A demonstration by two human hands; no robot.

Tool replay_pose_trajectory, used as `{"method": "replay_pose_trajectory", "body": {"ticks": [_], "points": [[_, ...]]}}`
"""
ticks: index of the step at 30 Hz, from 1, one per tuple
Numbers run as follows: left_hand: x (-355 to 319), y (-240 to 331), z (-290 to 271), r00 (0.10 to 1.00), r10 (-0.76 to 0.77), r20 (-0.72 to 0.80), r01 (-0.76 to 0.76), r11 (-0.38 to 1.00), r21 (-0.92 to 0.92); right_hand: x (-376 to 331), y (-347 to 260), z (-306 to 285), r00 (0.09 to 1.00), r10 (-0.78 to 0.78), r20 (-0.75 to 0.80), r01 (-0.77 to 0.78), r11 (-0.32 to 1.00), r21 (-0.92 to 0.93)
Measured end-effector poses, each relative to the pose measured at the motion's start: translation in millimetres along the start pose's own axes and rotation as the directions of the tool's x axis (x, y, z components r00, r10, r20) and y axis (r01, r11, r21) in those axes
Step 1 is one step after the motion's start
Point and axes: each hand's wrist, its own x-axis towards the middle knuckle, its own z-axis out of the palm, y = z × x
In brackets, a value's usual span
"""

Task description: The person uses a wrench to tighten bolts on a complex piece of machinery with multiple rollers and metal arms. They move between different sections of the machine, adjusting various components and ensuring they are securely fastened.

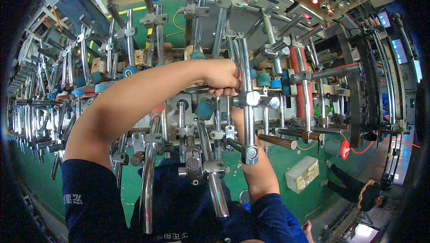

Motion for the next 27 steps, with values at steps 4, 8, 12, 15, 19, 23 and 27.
{"method": "replay_pose_trajectory", "body": {"ticks": [4, 8, 12, 15, 19, 23, 27], "points": [[-3, 13, 0, 0.998, -0.061, -0.023, 0.062, 0.997, 0.047, -2, -12, 8, 0.992, 0.099, -0.079, -0.112, 0.978, -0.174], [-7, 19, -2, 0.997, -0.077, -0.021, 0.078, 0.994, 0.07, -4, -9, -1, 0.979, 0.177, -0.103, -0.169, 0.982, 0.084], [2, 27, -5, 0.995, -0.092, 0.047, 0.086, 0.989, 0.121, -5, 64, -100, 0.966, -0.03, -0.257, -0.052, 0.95, -0.307], [7, 22, -8, 0.993, -0.077, 0.085, 0.068, 0.992, 0.107, -18, 48, -71, 0.913, -0.28, -0.298, 0.015, 0.752, -0.659], [11, 29, -10, 0.975, -0.215, 0.055, 0.207, 0.971, 0.123, -13, 48, -67, 0.837, -0.526, -0.149, 0.061, 0.361, -0.93], [9, 44, -3, 0.959, -0.281, -0.043, 0.284, 0.932, 0.227, -23, 13, -44, 0.897, -0.383, -0.221, -0.03, 0.446, -0.894], [-7, 59, 13, 0.952, -0.287, -0.104, 0.3, 0.944, 0.14, -20, 42, -55, 0.854, -0.512, -0.094, 0.088, 0.321, -0.943]]}}
